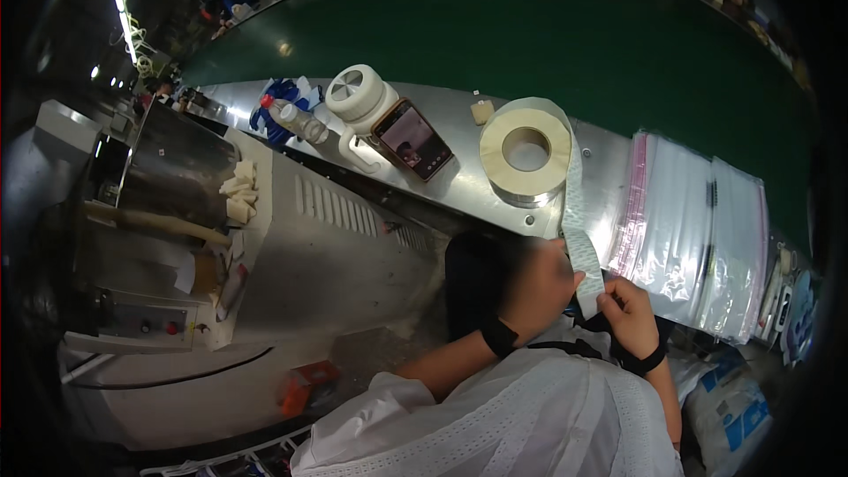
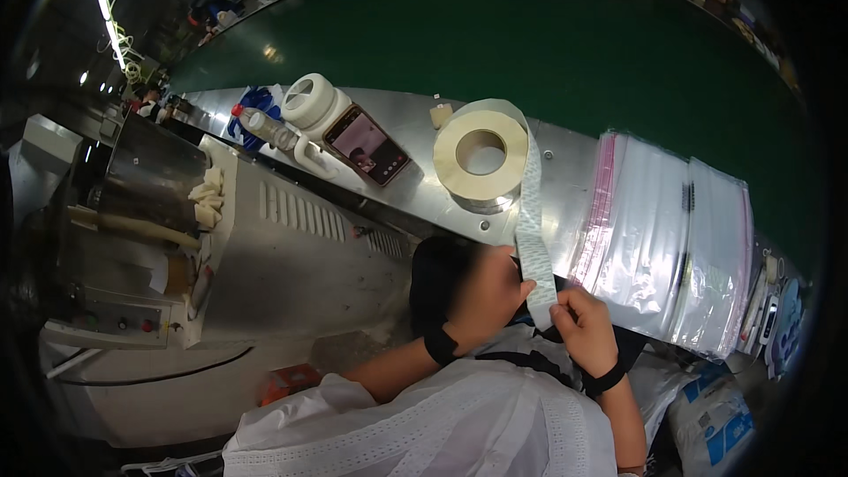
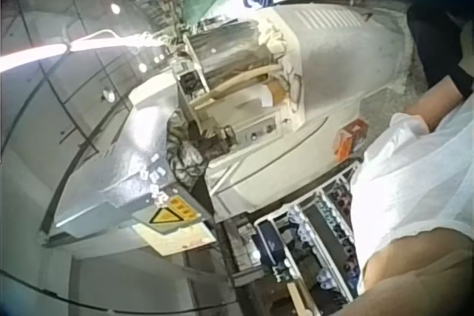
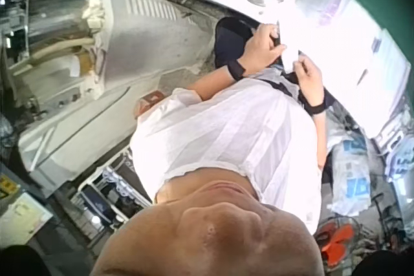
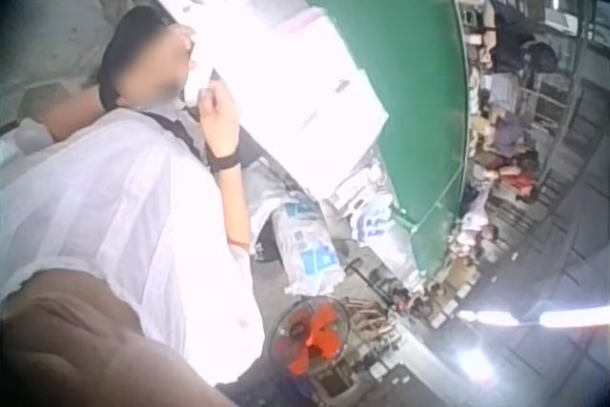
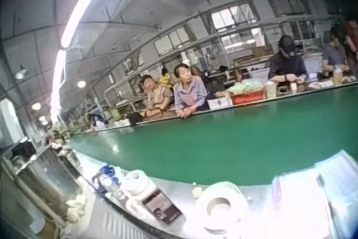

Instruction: The person sits at a workstation and repeatedly places small white rectangular items into clear plastic zip-lock bags. They seal each bag and place it on a stack on the table. The process is repetitive and involves handling items one by one.

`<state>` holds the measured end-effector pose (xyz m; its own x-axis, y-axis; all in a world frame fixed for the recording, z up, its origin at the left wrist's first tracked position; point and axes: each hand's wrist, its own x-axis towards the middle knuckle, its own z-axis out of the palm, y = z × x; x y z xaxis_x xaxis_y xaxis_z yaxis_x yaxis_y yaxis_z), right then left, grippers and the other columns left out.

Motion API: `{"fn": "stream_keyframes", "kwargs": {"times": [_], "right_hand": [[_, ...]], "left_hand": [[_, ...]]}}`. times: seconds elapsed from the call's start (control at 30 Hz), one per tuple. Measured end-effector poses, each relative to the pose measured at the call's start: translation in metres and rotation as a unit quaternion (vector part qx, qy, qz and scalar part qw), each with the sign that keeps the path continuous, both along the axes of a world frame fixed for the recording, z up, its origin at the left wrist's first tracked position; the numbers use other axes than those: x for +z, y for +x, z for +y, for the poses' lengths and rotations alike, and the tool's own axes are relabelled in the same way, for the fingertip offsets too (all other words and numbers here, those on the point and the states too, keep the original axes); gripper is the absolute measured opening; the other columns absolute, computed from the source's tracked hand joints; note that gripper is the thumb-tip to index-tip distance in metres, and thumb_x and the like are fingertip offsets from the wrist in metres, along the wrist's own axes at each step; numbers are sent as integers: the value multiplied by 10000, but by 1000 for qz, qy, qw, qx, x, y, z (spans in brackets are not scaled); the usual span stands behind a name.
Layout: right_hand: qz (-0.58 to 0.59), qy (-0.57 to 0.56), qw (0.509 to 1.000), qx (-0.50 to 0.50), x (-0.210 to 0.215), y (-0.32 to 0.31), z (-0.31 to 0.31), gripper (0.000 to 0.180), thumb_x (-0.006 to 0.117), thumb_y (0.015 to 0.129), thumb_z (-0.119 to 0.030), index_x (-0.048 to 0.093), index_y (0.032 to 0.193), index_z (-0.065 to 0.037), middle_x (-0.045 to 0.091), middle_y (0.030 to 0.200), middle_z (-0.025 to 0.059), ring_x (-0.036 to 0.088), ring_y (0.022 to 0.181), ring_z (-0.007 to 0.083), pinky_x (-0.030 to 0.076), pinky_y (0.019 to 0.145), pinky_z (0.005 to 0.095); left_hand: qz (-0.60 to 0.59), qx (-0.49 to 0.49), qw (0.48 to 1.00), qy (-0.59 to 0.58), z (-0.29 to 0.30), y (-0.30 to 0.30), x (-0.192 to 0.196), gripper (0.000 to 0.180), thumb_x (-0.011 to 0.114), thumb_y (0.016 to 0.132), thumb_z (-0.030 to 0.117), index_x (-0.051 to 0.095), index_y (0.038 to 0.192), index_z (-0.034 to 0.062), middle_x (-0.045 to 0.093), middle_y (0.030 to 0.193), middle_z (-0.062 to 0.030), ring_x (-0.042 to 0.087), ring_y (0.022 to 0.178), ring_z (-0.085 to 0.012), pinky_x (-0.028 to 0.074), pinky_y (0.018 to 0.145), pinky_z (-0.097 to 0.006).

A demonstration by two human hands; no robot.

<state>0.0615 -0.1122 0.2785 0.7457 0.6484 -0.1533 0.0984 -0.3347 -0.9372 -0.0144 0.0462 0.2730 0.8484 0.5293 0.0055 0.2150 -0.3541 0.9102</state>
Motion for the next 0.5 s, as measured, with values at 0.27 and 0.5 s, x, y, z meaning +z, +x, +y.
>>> {"fn": "stream_keyframes", "kwargs": {"times": [0.27,0.5], "right_hand": [[13,50,999,-5,6,0,20,78,661,776,-47,604,774,6,519,683,41,478,571,101,384,525,238],[-27,68,997,-15,9,1,19,83,660,773,-43,590,746,-7,526,693,37,489,569,93,395,523,230]], "left_hand": [[-24,-153,987,-35,0,-12,6,207,647,814,129,563,967,15,518,847,-71,533,647,-135,443,570,-252],[-63,-144,982,-101,10,1,-5,98,586,848,82,580,835,-15,521,724,-42,502,612,-89,409,544,-233]]}}
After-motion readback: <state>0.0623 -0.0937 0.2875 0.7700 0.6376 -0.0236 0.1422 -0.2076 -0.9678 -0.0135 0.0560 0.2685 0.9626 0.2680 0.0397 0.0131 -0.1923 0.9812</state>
